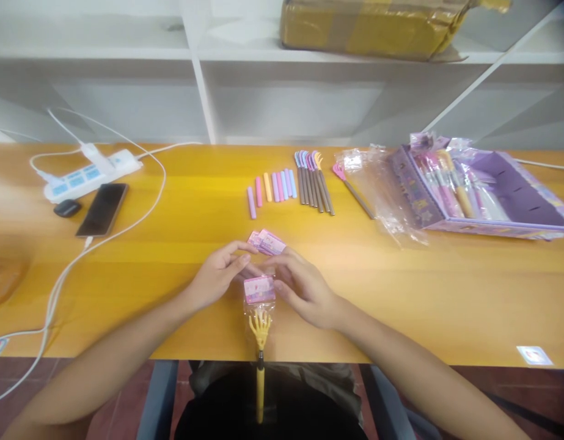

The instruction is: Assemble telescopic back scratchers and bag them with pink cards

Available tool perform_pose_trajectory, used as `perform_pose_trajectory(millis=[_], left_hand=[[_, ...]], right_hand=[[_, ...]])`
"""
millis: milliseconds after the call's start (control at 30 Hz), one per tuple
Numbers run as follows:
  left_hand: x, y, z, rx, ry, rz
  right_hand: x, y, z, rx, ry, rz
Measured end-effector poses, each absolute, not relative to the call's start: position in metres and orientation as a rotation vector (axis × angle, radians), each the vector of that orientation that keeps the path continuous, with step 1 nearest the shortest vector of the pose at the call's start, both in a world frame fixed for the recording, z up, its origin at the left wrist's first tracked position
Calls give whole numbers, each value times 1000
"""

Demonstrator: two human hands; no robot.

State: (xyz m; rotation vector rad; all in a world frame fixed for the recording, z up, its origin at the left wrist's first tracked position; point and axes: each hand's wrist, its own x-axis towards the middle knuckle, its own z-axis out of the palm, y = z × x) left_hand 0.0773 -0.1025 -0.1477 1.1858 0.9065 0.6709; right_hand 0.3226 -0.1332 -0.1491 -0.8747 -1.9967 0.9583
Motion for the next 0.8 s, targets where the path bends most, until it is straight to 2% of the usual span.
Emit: perform_pose_trajectory(millis=[367,467,633,800], left_hand=[[80,-108,-144,1269,974,728],[80,-109,-143,1281,971,715],[80,-108,-144,1336,1044,724],[81,-112,-142,1321,969,733]], right_hand=[[330,-133,-146,-832,-2049,806],[329,-133,-146,-905,-1986,833],[326,-134,-147,-696,-2237,976],[324,-134,-154,-976,-2065,1047]])
